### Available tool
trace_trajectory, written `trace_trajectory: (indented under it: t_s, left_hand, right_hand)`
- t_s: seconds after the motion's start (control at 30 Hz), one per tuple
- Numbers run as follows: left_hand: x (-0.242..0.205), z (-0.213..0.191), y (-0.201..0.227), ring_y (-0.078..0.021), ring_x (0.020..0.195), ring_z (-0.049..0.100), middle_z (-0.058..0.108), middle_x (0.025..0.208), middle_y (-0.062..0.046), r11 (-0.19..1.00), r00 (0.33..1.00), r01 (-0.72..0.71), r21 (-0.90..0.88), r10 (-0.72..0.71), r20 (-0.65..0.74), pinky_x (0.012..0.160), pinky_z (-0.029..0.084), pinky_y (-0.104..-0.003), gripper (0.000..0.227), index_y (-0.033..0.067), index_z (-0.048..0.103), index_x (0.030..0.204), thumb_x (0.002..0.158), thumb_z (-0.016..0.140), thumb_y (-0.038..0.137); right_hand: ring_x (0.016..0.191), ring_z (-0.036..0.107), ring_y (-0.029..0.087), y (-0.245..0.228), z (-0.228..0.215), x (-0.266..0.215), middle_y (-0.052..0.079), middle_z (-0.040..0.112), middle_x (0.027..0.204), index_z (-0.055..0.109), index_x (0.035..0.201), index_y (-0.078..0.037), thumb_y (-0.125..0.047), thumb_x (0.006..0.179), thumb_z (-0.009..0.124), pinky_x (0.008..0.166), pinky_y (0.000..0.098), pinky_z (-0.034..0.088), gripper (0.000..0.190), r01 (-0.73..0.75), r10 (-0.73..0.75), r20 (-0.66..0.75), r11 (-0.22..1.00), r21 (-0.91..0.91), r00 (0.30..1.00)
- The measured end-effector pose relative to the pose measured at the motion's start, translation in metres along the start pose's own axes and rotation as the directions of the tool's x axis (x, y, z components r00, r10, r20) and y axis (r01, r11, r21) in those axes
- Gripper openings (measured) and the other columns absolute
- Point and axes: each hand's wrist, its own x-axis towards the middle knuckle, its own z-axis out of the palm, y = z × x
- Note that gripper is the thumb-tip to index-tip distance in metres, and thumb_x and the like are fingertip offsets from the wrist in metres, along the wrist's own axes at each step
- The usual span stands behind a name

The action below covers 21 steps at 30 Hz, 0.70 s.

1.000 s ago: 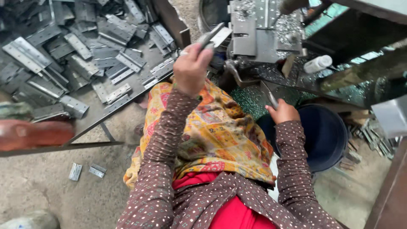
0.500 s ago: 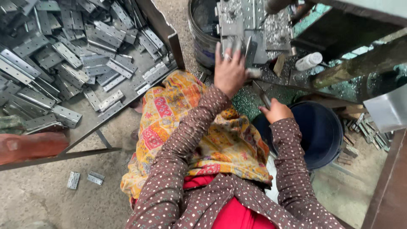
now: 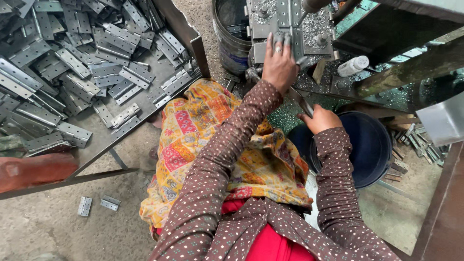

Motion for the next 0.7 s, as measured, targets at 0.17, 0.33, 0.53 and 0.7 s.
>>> trace_trajectory:
  t_s: [0.17,0.33,0.53,0.7]
  left_hand:
    - [0.022,0.021,-0.002,-0.0423,0.138,0.044,0.052,0.144,-0.026,0.995,0.997,0.063,0.078,-0.06,-0.044,0.12,0.009,-0.063,0.064,-0.0107,0.06,0.13,0.103,0.036,0.042]
    - [0.025,0.016,-0.003,-0.0428,0.143,0.038,0.05,0.147,-0.025,0.996,0.995,0.053,0.066,-0.059,0.086,0.12,0.007,-0.063,0.052,-0.0078,0.06,0.129,0.103,0.039,0.031]
    - [0.001,-0.013,-0.003,-0.0364,0.141,0.043,0.052,0.147,-0.021,0.985,0.993,0.107,-0.133,-0.113,-0.039,0.123,0.014,-0.06,0.053,-0.0054,0.07,0.111,0.103,0.047,0.042]
    - [-0.016,-0.021,-0.007,-0.0337,0.131,0.052,0.06,0.136,-0.019,0.994,0.979,-0.004,-0.105,-0.018,-0.205,0.123,0.016,-0.062,0.037,-0.0002,0.074,0.106,0.093,0.057,0.03]
  right_hand:
    - [0.087,0.071,0.046,0.021,0.033,0.007,0.026,0.072,0.089,0.068,0.104,-0.003,-0.055,0.089,0.069,0.077,0.0548,0.056,0.055,-0.003,0.004,-0.035,1.0,0.026,0.999]
    - [0.084,0.069,0.047,0.04,0.119,0.012,0.026,0.071,0.088,0.067,0.106,-0.004,-0.05,0.092,0.068,0.074,0.0554,0.055,0.048,0.064,-0.036,-0.152,0.981,0.183,0.988]
    - [0.084,0.068,0.049,0.051,0.171,0.023,0.026,0.071,0.087,0.064,0.103,-0.002,-0.046,0.094,0.067,0.073,0.0575,0.053,0.045,0.038,0.009,-0.201,0.973,0.228,0.98]
    - [0.081,0.068,0.048,0.053,0.12,0.028,0.029,0.069,0.085,0.063,0.102,0.0,-0.051,0.084,0.075,0.071,0.0557,0.054,0.056,0.035,-0.021,-0.059,0.968,0.248,0.998]
